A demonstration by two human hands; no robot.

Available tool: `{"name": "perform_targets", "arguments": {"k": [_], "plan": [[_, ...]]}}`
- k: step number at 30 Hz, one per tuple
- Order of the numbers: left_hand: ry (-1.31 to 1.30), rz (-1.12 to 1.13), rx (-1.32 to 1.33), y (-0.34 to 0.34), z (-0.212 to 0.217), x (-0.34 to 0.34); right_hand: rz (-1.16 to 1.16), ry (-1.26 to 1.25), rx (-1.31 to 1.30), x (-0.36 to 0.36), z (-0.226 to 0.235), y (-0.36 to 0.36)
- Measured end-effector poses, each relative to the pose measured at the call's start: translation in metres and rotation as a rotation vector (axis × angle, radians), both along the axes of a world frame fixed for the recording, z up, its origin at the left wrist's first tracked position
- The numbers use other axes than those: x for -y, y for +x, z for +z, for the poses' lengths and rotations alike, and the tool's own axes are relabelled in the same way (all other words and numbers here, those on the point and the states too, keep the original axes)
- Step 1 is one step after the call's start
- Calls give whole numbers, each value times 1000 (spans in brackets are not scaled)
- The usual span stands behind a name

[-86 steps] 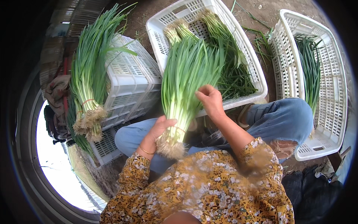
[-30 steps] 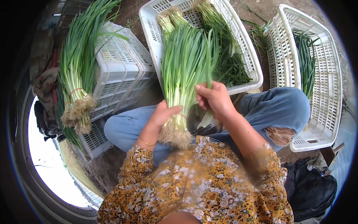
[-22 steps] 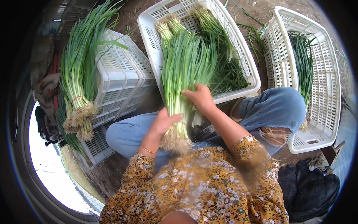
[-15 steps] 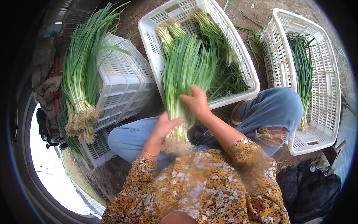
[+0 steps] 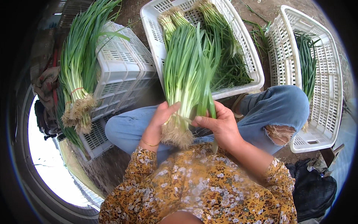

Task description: The person sits on the ground and sorts green onions by hand, gathering them into bundles and placing them into white plastic crates. The person repeatedly picks up bunches, aligns them, and transfers them between crates.

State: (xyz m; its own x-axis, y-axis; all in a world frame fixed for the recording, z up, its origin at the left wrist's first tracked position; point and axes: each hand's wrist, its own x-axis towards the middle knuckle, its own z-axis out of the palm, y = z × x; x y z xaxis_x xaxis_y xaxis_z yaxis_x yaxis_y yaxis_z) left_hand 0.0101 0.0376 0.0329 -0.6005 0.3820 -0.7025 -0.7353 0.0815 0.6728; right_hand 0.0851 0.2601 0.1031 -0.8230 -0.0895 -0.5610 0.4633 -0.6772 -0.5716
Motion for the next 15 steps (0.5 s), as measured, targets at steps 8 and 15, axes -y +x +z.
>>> {"name": "perform_targets", "arguments": {"k": [8,15], "plan": [[-21,21,-15,-1,-11,7,-181,215,-82,-49,48,2],[106,24,72,-1,-12,13,76,190,141,-31,-33,-70]]}}
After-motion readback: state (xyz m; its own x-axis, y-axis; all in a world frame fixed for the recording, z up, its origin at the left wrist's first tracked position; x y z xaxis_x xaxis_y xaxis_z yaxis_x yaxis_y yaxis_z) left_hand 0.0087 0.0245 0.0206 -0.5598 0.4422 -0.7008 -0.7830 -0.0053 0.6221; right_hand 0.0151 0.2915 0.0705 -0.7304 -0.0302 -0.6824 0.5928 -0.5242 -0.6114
